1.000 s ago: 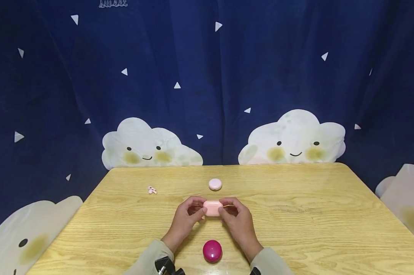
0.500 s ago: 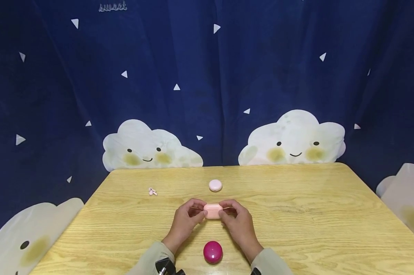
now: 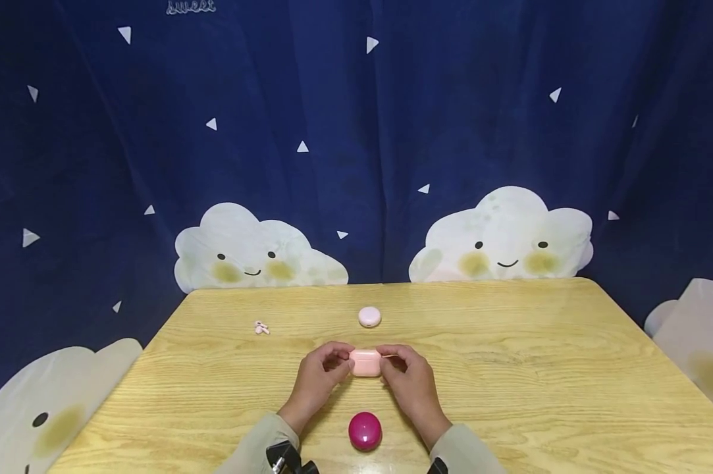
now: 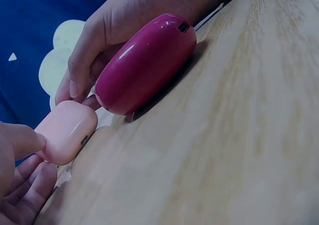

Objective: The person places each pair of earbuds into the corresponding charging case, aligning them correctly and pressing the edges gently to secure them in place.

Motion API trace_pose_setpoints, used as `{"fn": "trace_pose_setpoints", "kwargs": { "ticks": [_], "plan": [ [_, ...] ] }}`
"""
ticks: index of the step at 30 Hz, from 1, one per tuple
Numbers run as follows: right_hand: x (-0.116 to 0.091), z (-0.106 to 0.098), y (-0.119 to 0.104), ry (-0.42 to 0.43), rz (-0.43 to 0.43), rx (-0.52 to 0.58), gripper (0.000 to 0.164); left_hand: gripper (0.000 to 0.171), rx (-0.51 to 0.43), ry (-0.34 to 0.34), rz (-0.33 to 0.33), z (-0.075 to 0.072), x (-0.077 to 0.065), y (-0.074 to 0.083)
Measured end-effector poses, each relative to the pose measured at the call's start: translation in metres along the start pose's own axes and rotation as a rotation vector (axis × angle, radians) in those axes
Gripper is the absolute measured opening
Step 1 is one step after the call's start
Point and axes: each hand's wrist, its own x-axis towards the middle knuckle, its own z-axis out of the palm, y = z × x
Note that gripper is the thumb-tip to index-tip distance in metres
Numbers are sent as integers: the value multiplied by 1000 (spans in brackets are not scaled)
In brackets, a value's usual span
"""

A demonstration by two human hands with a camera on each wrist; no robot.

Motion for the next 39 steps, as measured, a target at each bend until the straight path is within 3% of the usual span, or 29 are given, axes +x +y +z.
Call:
{"fn": "trace_pose_setpoints", "kwargs": {
  "ticks": [7, 15, 18, 39],
  "plan": [
    [1, 2, 0, 11, 17, 14, 16, 15, 10, 0, -2, -1, -1, -1],
    [0, 3, 2, 8, 11, 56, 15, 20, -114, -22, -91, -1, -3, 1],
    [0, 3, 2, 1, 5, 83, 16, 21, -120, -24, -112, -1, -3, 3],
    [2, 4, 2, -26, 15, 49, 20, 25, -112, 2, -121, -1, 0, 0]
  ]
}}
